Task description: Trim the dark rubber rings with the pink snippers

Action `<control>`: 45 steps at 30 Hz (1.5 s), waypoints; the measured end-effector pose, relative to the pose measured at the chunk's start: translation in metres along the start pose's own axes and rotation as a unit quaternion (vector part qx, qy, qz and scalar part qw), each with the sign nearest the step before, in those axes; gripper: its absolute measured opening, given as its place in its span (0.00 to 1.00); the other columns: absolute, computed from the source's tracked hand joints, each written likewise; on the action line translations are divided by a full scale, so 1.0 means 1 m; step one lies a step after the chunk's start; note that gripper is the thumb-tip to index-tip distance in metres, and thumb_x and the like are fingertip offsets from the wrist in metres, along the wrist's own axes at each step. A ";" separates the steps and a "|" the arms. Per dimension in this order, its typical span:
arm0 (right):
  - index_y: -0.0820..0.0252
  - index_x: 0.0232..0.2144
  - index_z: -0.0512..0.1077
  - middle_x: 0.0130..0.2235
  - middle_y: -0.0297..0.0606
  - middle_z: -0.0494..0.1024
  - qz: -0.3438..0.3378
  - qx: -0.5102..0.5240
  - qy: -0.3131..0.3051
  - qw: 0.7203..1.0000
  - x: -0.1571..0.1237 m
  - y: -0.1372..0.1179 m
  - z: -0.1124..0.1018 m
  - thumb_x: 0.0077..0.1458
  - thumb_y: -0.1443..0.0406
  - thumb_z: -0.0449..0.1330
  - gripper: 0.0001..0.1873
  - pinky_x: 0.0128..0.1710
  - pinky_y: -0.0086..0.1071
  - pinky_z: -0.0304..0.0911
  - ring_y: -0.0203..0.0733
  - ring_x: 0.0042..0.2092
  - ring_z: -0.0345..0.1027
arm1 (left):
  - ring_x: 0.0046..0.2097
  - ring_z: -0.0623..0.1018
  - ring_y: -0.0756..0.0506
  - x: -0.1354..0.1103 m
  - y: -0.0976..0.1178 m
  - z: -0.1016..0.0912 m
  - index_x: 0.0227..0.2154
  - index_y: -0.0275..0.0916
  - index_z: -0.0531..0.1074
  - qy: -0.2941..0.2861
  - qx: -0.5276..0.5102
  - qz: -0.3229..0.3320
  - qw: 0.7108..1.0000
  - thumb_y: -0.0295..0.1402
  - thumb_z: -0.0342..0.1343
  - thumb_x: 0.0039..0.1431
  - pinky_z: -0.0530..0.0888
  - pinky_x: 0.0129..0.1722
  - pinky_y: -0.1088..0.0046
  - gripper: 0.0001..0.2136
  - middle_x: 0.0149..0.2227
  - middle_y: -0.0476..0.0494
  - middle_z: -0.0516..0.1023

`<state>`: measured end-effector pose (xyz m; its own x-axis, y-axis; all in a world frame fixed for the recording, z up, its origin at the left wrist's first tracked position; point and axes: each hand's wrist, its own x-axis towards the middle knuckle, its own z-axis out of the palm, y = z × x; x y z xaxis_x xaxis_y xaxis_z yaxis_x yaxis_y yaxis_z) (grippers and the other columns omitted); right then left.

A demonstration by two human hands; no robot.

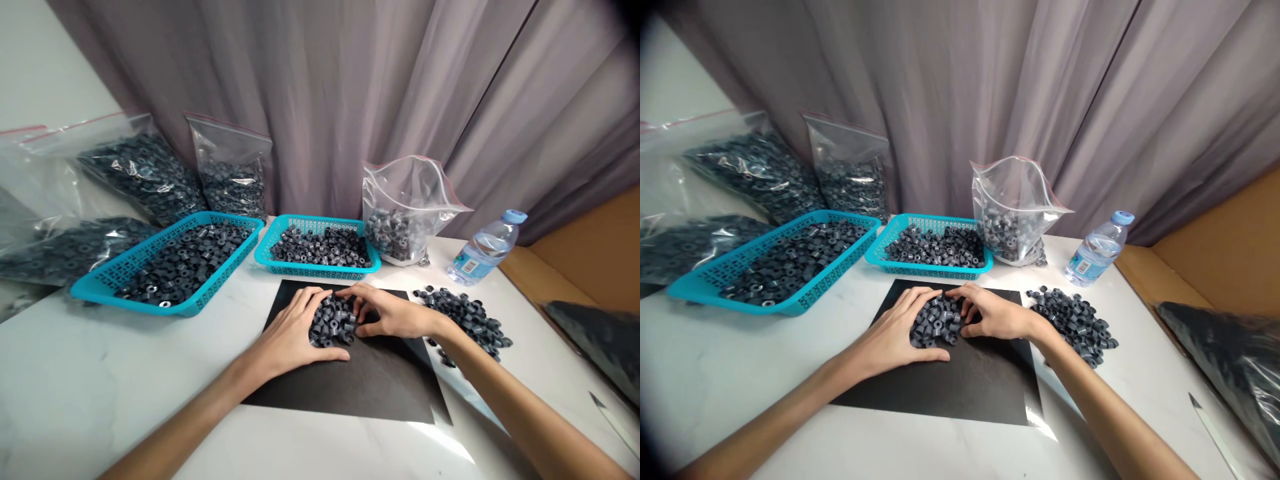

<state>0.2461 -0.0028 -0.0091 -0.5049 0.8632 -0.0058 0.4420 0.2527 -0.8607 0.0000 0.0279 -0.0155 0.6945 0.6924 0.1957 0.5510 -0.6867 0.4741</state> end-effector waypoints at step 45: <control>0.57 0.38 0.74 0.34 0.40 0.76 -0.021 -0.261 0.284 0.923 0.001 -0.011 -0.031 0.67 0.55 0.50 0.17 0.39 0.35 0.63 0.43 0.37 0.69 | 0.65 0.64 0.37 -0.006 0.004 -0.016 0.63 0.52 0.61 -0.001 -0.034 0.030 0.999 0.51 0.59 0.56 0.62 0.65 0.53 0.32 0.65 0.43 0.64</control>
<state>0.2640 0.0087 0.0157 -0.1255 0.9004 0.4167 0.8021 0.3393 -0.4915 -0.0097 0.0245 -0.0013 0.7268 0.6495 0.2232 0.4754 -0.7103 0.5191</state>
